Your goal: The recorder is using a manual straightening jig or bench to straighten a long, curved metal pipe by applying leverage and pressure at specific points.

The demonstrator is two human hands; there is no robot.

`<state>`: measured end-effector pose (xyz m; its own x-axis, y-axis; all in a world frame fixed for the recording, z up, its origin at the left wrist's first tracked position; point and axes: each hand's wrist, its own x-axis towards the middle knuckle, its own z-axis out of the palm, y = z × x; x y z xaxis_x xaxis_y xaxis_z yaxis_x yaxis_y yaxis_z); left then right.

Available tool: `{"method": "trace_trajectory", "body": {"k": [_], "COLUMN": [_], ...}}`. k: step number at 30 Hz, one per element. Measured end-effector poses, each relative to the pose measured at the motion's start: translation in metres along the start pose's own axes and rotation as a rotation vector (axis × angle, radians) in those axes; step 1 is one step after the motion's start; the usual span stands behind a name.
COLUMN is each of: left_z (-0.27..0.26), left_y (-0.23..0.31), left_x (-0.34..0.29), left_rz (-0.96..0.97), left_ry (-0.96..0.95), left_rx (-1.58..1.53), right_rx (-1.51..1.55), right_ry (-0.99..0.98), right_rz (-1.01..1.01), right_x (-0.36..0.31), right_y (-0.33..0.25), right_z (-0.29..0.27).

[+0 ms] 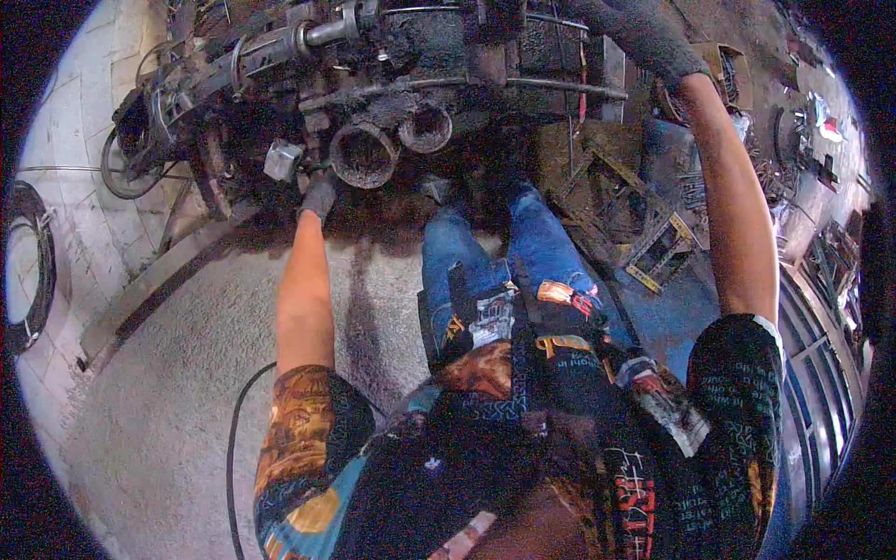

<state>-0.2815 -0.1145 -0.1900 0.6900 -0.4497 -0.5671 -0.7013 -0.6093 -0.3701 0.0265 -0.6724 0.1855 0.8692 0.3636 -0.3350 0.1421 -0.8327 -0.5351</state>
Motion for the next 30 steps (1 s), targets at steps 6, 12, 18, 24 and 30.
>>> {"method": "trace_trajectory", "body": {"k": [6, 12, 18, 24, 30], "left_z": [-0.077, -0.209, -0.334, -0.414, -0.47], "left_y": [-0.047, -0.164, -0.233, -0.253, -0.238], "left_x": [-0.03, -0.053, 0.011, 0.078, 0.123], "left_rz": [-0.067, -0.708, -0.531, -0.51, -0.571], "left_ry": [0.033, -0.039, 0.738, 0.901, 1.137], "left_rx": [-0.826, -1.441, -1.661, -2.142, -2.997], "right_rx": [0.109, -0.159, -0.152, -0.142, -0.022], "right_ry": [-0.005, -0.027, -0.055, 0.004, 0.073], "right_rz": [-0.107, -0.112, -0.112, -0.191, -0.234], "right_x": [0.007, 0.006, 0.007, 0.005, -0.005], "right_y": [0.05, 0.027, 0.018, 0.023, 0.03], "right_z": [0.023, 0.023, 0.024, 0.025, 0.023]}}
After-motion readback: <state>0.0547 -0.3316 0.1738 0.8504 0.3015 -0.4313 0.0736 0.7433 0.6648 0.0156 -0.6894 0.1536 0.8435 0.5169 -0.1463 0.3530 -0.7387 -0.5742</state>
